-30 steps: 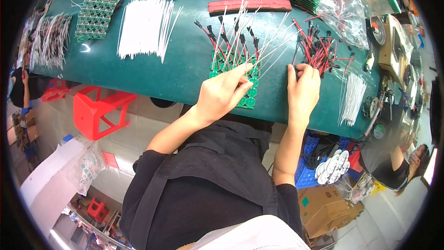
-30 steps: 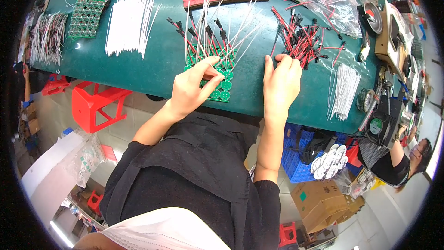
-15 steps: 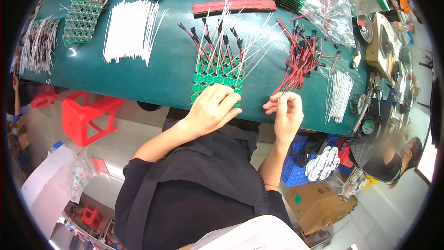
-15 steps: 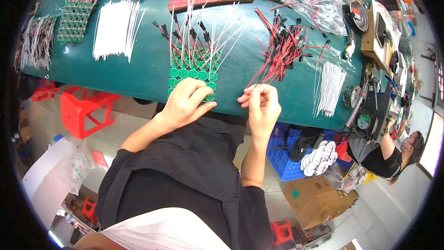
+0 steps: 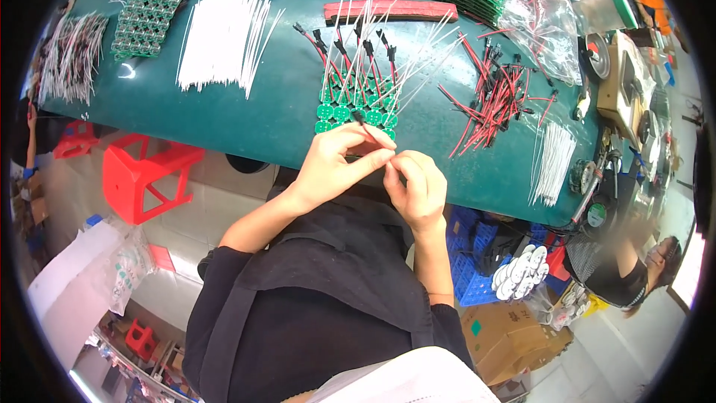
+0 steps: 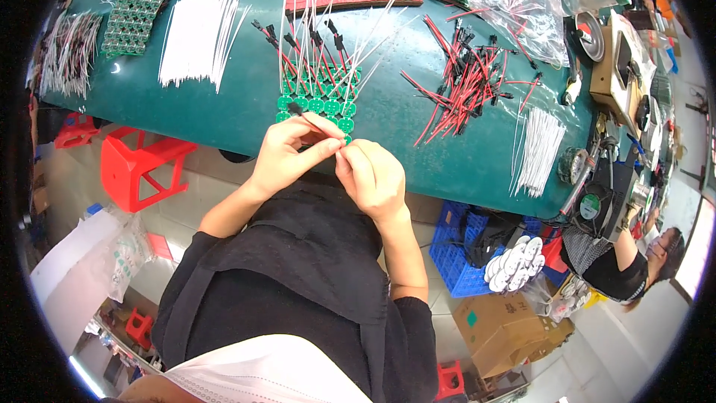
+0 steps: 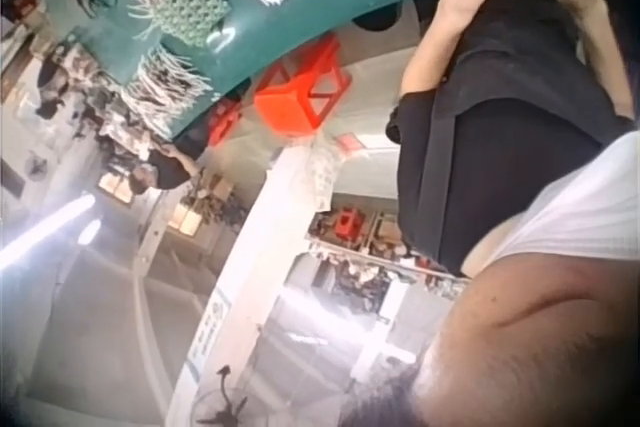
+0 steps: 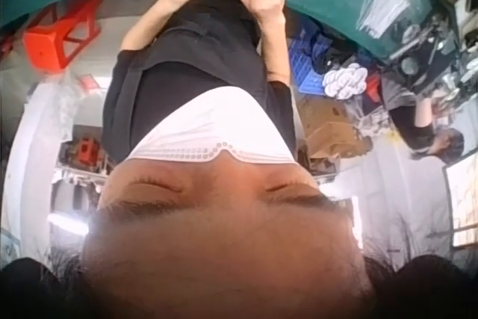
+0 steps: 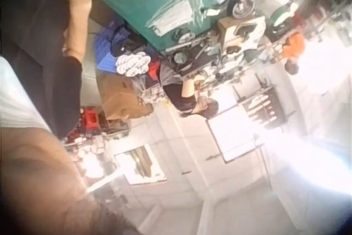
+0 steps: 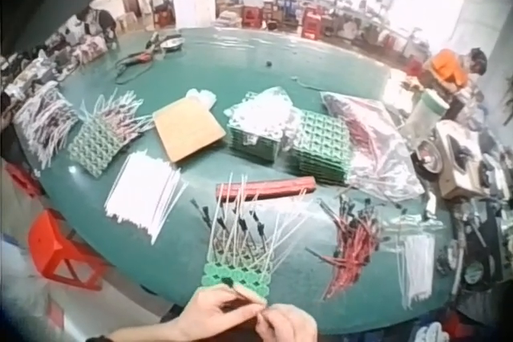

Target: Inserting wires and connecting components to a green LED circuit board assembly.

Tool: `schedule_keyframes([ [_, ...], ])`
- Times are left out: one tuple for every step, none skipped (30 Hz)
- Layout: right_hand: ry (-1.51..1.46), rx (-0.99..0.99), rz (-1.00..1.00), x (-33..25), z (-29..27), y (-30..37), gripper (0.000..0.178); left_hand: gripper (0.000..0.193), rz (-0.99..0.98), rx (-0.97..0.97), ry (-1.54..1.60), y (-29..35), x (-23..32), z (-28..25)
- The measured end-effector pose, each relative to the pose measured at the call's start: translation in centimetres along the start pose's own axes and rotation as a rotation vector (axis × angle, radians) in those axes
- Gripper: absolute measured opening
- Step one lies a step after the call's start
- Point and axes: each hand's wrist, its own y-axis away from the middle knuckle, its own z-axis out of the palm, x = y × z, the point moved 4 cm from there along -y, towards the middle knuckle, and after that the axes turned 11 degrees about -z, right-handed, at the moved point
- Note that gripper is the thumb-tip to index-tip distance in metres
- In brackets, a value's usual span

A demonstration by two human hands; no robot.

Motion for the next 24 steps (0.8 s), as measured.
schedule_keyframes([
  [-0.048,-0.017,0.009,0.3,-0.2,-0.4,0.021,0.014,-0.05,0.013,0.081,-0.1,-0.2,-0.2],
  [-0.062,-0.044,0.039,0.8,-0.6,-0.7,0.018,0.014,-0.1,0.025,0.162,-0.2,-0.5,-0.3],
  [0.023,-0.048,0.051,1.7,-1.2,-0.7,0.018,0.012,-0.106,0.033,0.172,-0.3,-0.2,-0.2],
  [0.147,-0.063,0.101,2.9,-2.1,-1.0,0.02,0.012,-0.107,0.035,0.168,-0.5,-0.2,-0.2],
  [0.302,-0.092,0.21,4.2,-2.9,-1.0,0.023,0.011,-0.048,0.074,0.064,-0.8,0.1,-0.2],
  [0.39,-0.127,0.304,5.4,-3.8,-1.2,0.025,0.01,0.011,0.113,-0.041,-1.0,0.3,-0.1],
  [0.444,-0.19,0.393,6.6,-4.6,-0.9,0.025,0.01,0.061,0.172,-0.101,-1.4,0.2,0.3],
  [0.482,-0.264,0.431,7.6,-5.0,-0.7,0.021,0.01,0.062,0.172,-0.097,-1.6,-0.1,0.4],
  [0.516,-0.291,0.44,8.3,-5.1,-0.5,0.018,0.011,0.141,0.224,-0.199,-1.7,-0.1,0.3],
  [0.544,-0.313,0.45,8.9,-5.2,-0.4,0.016,0.011,0.219,0.276,-0.307,-1.7,0.1,0.5],
  [0.543,-0.311,0.45,9.2,-5.3,-0.2,0.016,0.011,0.219,0.277,-0.308,-1.8,-0.1,0.5],
  [0.522,-0.306,0.461,9.4,-5.3,-0.1,0.014,0.012,0.224,0.284,-0.323,-2.0,-0.2,0.6],
  [0.498,-0.303,0.471,9.5,-5.3,0.0,0.012,0.012,0.227,0.292,-0.338,-2.0,-0.5,0.6],
  [0.495,-0.303,0.472,9.6,-5.2,0.1,0.012,0.012,0.225,0.292,-0.34,-2.1,-0.7,0.7],
  [0.469,-0.253,0.463,9.6,-5.3,0.0,0.012,0.015,0.242,0.299,-0.343,-2.1,-0.8,0.7],
  [0.445,-0.203,0.454,9.6,-5.4,0.0,0.011,0.017,0.26,0.305,-0.345,-2.2,-0.8,0.7],
  [0.444,-0.201,0.457,9.6,-5.5,0.1,0.011,0.017,0.259,0.303,-0.347,-2.2,-0.9,0.8],
  [0.435,-0.148,0.426,9.6,-5.7,0.0,0.012,0.017,0.269,0.308,-0.36,-2.3,-0.9,0.8],
  [0.427,-0.093,0.395,9.4,-5.9,0.0,0.012,0.018,0.28,0.312,-0.372,-2.3,-0.9,0.8],
  [0.428,-0.091,0.399,9.4,-5.9,0.1,0.012,0.018,0.28,0.309,-0.374,-2.3,-0.8,0.8],
  [0.395,-0.041,0.437,9.2,-6.2,0.2,0.012,0.015,0.267,0.316,-0.379,-2.2,-0.6,0.8],
  [0.361,0.008,0.473,9.0,-6.4,0.3,0.012,0.012,0.254,0.324,-0.383,-2.2,-0.4,0.8],
  [0.313,0.053,0.528,8.5,-6.6,0.1,0.012,0.012,0.253,0.321,-0.385,-2.2,-0.5,0.8],
  [0.314,0.055,0.53,8.2,-6.6,0.1,0.012,0.012,0.251,0.323,-0.386,-2.1,-0.5,0.8],
])
